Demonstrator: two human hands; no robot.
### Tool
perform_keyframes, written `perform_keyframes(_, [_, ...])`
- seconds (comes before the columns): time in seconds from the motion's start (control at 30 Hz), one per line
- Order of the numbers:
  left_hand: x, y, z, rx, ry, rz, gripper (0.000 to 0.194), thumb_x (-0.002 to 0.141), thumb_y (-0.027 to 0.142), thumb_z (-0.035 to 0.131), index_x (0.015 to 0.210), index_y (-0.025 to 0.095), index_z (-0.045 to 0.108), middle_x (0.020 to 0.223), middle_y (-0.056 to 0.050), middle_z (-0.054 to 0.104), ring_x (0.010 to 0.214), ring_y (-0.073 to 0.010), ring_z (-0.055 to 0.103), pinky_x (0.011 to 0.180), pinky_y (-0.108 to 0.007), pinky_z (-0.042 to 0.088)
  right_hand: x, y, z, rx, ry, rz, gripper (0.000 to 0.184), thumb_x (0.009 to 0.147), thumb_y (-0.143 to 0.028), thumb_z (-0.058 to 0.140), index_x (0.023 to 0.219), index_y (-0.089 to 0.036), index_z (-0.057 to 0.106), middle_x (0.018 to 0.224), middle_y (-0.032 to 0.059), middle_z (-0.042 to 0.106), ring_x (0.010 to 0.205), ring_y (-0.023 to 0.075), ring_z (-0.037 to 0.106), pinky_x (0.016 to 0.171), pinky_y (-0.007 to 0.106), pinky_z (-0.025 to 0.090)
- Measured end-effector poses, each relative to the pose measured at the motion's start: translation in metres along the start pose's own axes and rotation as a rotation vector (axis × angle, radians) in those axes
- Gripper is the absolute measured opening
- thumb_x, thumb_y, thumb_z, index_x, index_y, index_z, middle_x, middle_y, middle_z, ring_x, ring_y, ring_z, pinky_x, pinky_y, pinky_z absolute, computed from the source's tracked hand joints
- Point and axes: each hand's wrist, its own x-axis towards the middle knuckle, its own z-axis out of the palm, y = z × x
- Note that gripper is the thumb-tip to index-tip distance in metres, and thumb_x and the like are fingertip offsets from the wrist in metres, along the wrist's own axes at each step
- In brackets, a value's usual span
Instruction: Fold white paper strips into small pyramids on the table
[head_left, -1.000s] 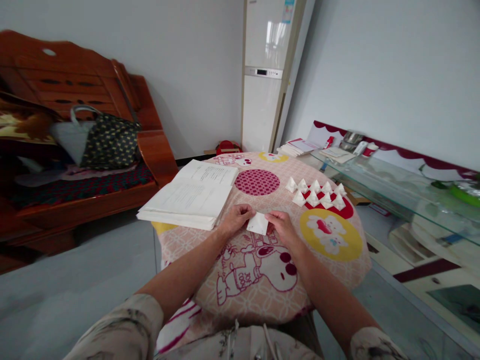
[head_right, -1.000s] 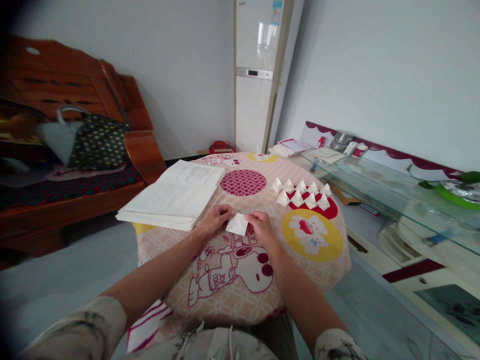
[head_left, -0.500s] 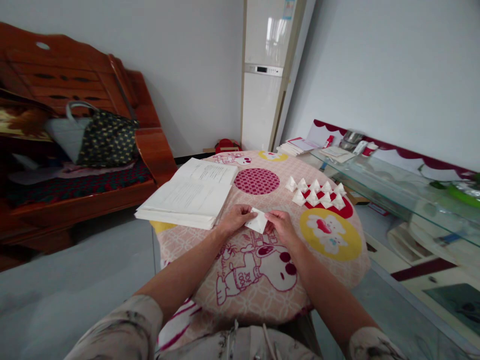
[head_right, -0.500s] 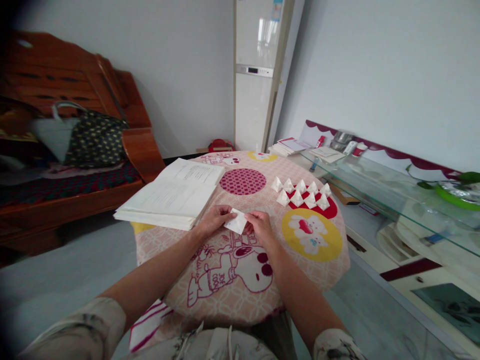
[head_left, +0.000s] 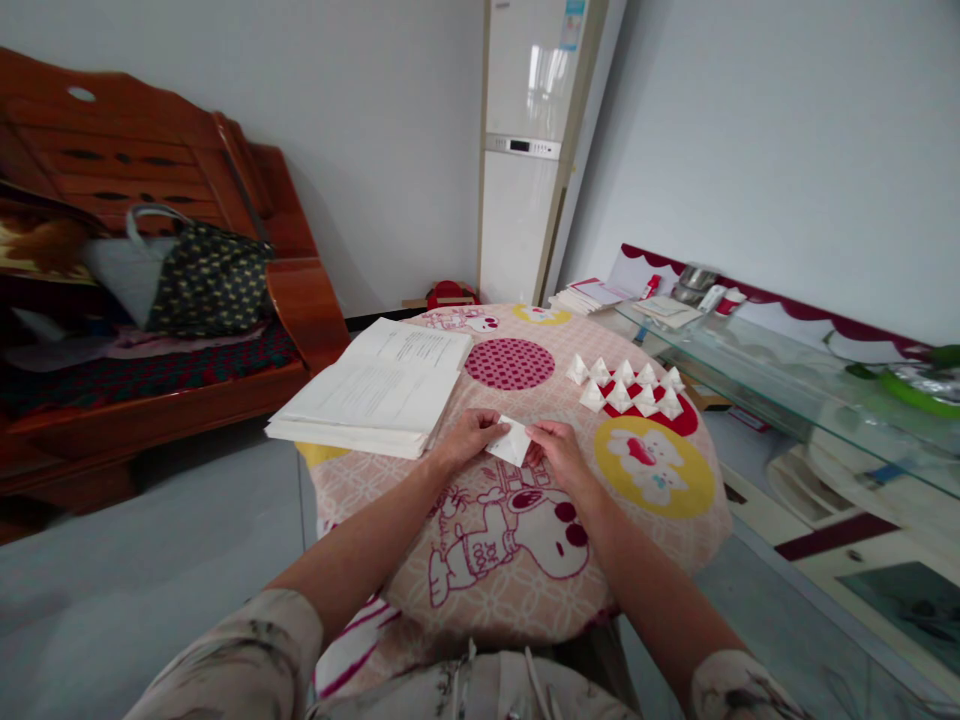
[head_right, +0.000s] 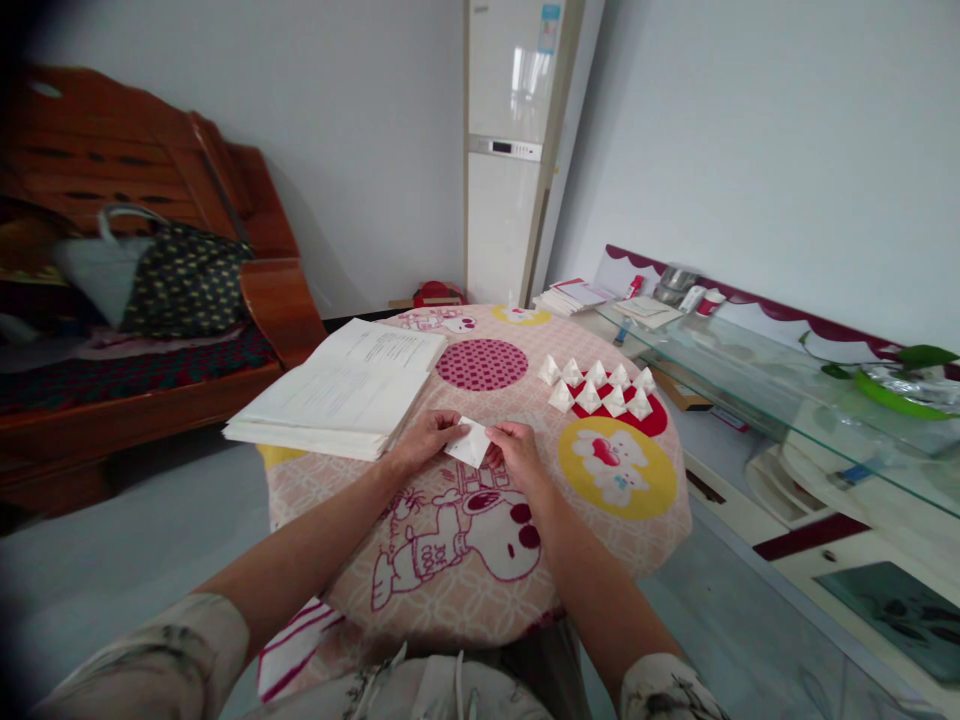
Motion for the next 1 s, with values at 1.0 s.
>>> perform_keyframes(1.0, [-0.0005, -0.0016, -0.0019, 0.08, 0.004, 0.035, 0.043, 0.076, 0.055, 0.072, 0.067, 0.015, 0.059, 0.057, 0.002, 0.052, 0.052, -0.0091, 0.044, 0.05, -0.022, 0.028, 0.0003, -0.0003, 0.0001, 0.009, -0.019, -0.008, 0.028, 0.071, -0.046, 0.072, 0.064, -0.021, 0.065, 0.049, -0.0005, 0.062, 0.044, 0.015, 0.055, 0.041, 0.026, 0.04])
